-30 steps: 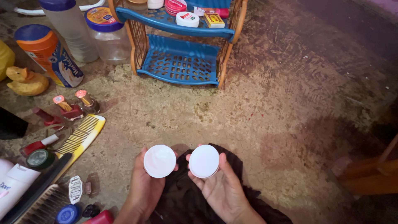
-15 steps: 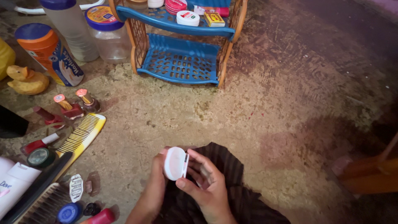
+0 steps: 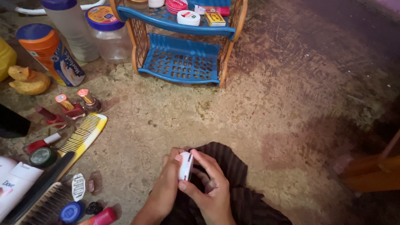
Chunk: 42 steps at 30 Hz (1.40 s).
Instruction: The person sits on the floor and wipes various small personal care items, including tubes, jars, and a matchbox, using a dark cloth. After wiping each item, the person places it onto a blue plastic three-tiered rack.
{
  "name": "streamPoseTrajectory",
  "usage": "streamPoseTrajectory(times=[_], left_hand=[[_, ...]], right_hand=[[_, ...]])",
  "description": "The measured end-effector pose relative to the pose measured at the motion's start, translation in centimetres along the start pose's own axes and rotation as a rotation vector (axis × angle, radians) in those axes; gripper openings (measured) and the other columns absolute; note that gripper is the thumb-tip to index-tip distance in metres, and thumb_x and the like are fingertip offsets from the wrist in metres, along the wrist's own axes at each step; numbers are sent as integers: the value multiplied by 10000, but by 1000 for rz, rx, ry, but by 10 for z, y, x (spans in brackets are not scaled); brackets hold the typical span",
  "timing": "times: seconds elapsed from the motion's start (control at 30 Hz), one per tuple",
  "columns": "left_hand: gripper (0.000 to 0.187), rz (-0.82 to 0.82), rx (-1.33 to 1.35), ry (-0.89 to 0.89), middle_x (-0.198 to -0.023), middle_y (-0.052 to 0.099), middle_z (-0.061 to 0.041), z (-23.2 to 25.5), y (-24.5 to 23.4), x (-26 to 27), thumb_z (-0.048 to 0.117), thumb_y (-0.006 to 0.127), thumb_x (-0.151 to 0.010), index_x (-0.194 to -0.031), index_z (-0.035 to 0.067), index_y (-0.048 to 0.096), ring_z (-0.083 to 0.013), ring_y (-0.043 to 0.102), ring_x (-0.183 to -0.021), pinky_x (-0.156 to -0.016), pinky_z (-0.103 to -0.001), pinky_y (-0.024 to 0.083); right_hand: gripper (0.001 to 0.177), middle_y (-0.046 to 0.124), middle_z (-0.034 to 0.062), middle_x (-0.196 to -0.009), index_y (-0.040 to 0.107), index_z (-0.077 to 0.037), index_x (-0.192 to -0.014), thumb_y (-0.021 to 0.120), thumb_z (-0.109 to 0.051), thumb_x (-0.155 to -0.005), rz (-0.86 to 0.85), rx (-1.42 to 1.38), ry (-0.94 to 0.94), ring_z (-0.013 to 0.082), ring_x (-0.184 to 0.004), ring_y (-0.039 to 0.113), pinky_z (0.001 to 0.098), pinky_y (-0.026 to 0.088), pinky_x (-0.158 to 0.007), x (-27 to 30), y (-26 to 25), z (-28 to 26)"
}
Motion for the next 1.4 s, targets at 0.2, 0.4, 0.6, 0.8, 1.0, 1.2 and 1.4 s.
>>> streamPoseTrajectory(times=[0.2,0.4,0.6,0.8,1.0,1.2,1.4], left_hand=[[417,-90,-171,91,-1041,529,-123,8,-1,2,352,288,-979,-1149,89,564,-265,521,-980,-895,-387,428],[427,-49,10,-16,-1044,501,-122,-1,1,3,386,315,-983,-1165,89,561,-238,553,-1005,-896,-366,452],[445,-13,25,26,-1026,503,-144,-9,0,-1,381,288,-1023,-1132,67,584,-256,539,-972,-910,-357,431],[439,19,108,51,-1079,538,-131,-12,0,-1,371,275,-1015,-1117,78,585,-233,550,-1014,-938,-352,435],[463,22,339,-47,-1055,540,-137,-23,2,-5,408,250,-1044,-1103,64,554,-233,543,-986,-917,-378,444],[453,34,182,19,-1066,516,-122,-19,2,-6,379,263,-1009,-1118,59,564,-242,543,-1002,-916,-380,458],[512,-12,-114,269,-1020,573,-135,6,3,3,359,219,-1058,-1029,12,595,-288,513,-976,-913,-376,430]], right_hand=[[667,558,169,-1487,589,31,-1429,861,-50,-826,-71,195,-98,240,-1339,613,371,533,-1072,1,0,-7],[526,750,116,-1162,673,-37,-1352,739,-324,-916,70,427,223,161,-1013,782,278,618,-860,0,-10,1],[584,647,186,-1300,536,27,-1429,695,-259,-945,-81,535,-156,255,-1129,689,341,568,-893,-3,12,-34],[563,648,147,-1267,513,-6,-1401,677,-245,-918,-34,454,37,210,-1003,699,323,571,-841,-5,3,-19],[516,732,134,-1160,609,-32,-1361,746,-229,-904,-38,501,45,185,-1011,768,306,599,-801,-2,5,-17],[576,582,217,-1298,511,39,-1395,705,-219,-918,-16,531,-243,238,-1025,674,286,573,-783,-2,12,-38],[513,726,150,-992,575,-3,-1277,748,-311,-904,-16,615,-75,219,-864,745,327,583,-778,-2,4,-25]])
Point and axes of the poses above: each hand's wrist, its own x-axis away from the middle knuckle, its own y-axis out of the palm, z = x × y, the point moved 7 cm from there along -x, towards the middle knuckle
